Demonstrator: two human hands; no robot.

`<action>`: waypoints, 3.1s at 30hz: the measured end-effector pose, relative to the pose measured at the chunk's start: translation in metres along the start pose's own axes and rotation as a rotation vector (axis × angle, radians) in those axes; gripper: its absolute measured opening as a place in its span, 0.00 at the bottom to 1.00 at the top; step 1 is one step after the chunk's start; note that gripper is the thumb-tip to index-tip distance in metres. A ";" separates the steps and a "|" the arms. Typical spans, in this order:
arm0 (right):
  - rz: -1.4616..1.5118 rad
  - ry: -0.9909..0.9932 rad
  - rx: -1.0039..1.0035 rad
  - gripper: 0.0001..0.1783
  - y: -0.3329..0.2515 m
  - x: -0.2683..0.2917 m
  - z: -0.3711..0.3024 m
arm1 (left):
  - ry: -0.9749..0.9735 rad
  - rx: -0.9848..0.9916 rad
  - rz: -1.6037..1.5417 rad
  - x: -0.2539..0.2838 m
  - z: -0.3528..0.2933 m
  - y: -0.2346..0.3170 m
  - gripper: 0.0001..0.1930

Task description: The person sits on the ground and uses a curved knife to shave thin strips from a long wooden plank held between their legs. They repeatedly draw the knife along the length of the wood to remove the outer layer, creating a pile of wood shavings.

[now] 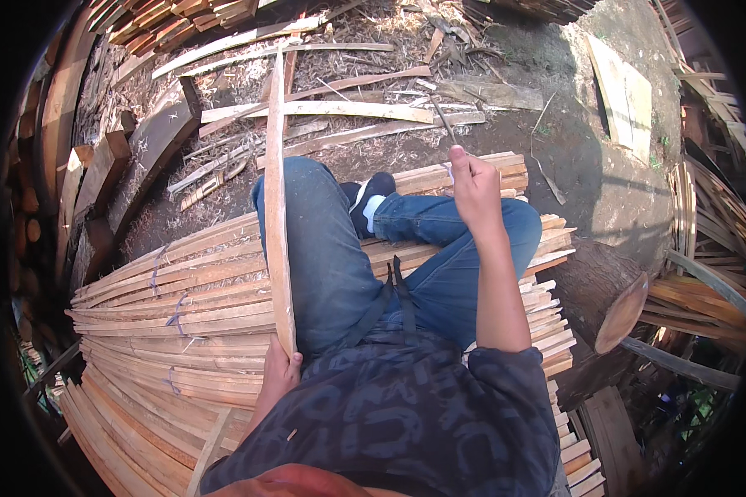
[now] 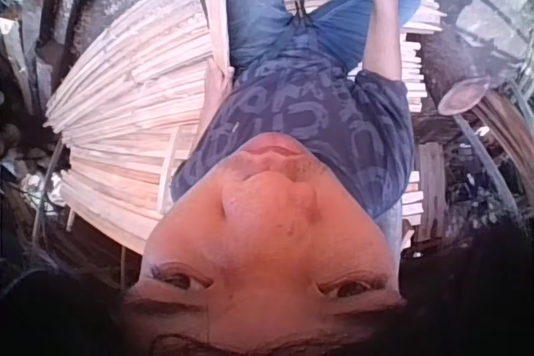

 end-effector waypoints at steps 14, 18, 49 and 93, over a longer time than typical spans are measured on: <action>-0.242 -0.069 0.342 0.31 -0.089 -0.017 -0.001 | -0.151 -0.131 0.029 -0.006 0.009 0.005 0.28; -0.262 -0.080 0.395 0.30 -0.107 -0.023 0.007 | -0.171 -0.190 0.074 -0.007 0.011 0.006 0.29; -1.194 -0.202 0.834 0.38 -0.198 -0.084 0.103 | -0.143 -0.162 -0.294 -0.020 0.022 -0.025 0.41; -0.843 0.012 0.349 0.38 -0.120 0.016 0.205 | -0.173 -0.165 -0.250 -0.020 0.021 -0.029 0.39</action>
Point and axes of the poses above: each hand's wrist, its own z-axis towards the middle knuckle, its own x-axis out of the back of the hand, y = z × x, the point moved 7 cm from there along z, towards the middle knuckle, and after that the axes turned 6 degrees about y, right-handed, at the moved point
